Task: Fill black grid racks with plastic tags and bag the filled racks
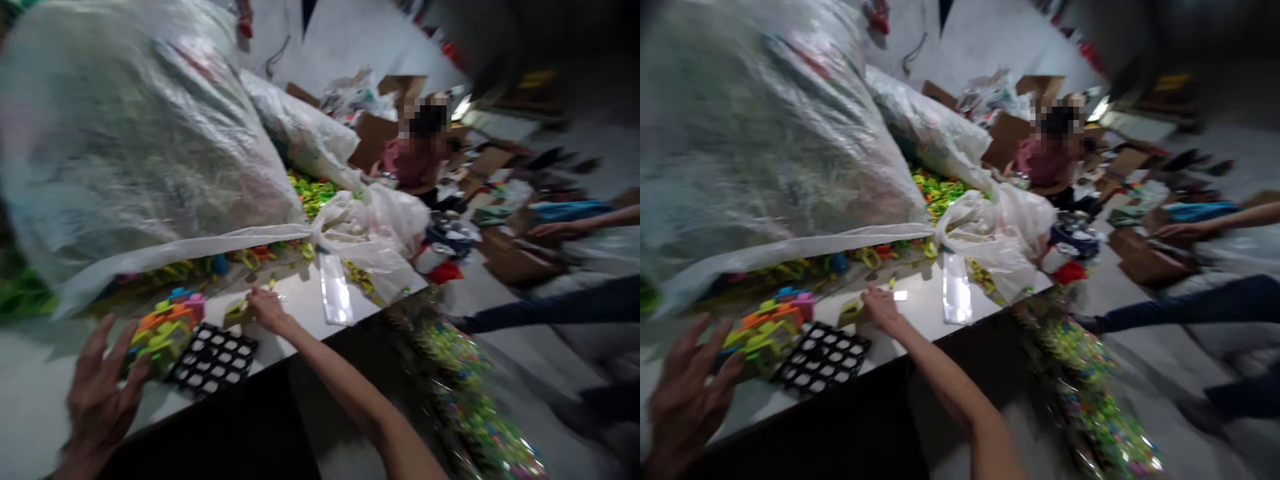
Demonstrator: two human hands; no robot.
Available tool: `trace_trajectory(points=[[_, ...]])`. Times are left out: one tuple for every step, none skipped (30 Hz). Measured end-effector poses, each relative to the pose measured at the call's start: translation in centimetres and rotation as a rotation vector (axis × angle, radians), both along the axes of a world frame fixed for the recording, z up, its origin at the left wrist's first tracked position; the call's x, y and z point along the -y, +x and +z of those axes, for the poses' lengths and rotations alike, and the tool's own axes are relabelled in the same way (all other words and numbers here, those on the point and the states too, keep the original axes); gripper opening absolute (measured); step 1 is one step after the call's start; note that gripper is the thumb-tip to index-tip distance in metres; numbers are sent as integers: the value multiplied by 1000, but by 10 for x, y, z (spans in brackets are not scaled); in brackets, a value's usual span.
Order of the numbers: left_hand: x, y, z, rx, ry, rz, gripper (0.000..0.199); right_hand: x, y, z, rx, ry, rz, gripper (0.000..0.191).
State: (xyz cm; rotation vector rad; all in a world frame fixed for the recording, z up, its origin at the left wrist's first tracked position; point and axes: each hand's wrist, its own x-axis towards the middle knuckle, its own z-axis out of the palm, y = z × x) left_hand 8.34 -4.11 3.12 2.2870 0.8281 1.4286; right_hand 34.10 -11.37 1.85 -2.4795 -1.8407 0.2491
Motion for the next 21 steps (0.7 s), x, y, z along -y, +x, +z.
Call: trace_trajectory(points=[[-2, -3, -9, 17, 2, 84, 55, 3, -1, 0, -8, 22, -57, 18], [-3, -6, -18, 53, -16, 153, 52, 6, -1, -2, -27, 44, -86, 20], [-2, -10, -28, 53, -112, 200, 47, 9, -1, -4, -81, 106, -145, 19], [-1, -14, -36, 68, -216, 231, 43, 12, 0, -8, -148, 177, -181, 17], [0, -18, -44, 97, -311, 240, 41, 14, 1, -13, -224, 241, -184, 16], [1, -21, -51, 127, -391, 241, 41, 15, 2, -18, -301, 294, -180, 15], [2, -24, -56, 152, -454, 234, 41, 15, 3, -22, -369, 334, -171, 13], [2, -27, -60, 169, -499, 225, 41, 15, 3, -26, -429, 365, -165, 9], [2, -29, -64, 158, -532, 202, 40, 15, 1, -27, -486, 392, -175, 5], [2, -29, -67, 126, -555, 168, 38, 15, -2, -28, -553, 414, -198, 8], [1, -29, -69, 79, -571, 133, 36, 15, -6, -27, -640, 427, -231, 12], [0, -29, -72, 29, -583, 98, 33, 15, -12, -26, -745, 428, -268, 16], [-1, -27, -75, -16, -589, 72, 31, 15, -19, -24, -859, 412, -299, 19], [-3, -26, -78, -47, -594, 58, 29, 16, -28, -21, -966, 383, -320, 23], [-4, -24, -81, -64, -597, 57, 29, 16, -38, -19, -1056, 348, -325, 25], [-6, -22, -85, -72, -597, 62, 28, 17, -48, -17, -1122, 317, -317, 26], [-8, -21, -88, -83, -594, 64, 28, 17, -59, -15, -1169, 294, -303, 27], [-9, -20, -91, -94, -590, 65, 28, 17, -70, -14, -1205, 275, -289, 26], [-11, -20, -93, -105, -583, 64, 27, 16, -80, -13, -1234, 257, -281, 25], [-12, -20, -95, -115, -573, 64, 27, 15, -90, -13, -1257, 239, -279, 24], [-13, -21, -97, -124, -562, 64, 28, 13, -98, -14, -1274, 218, -277, 23]])
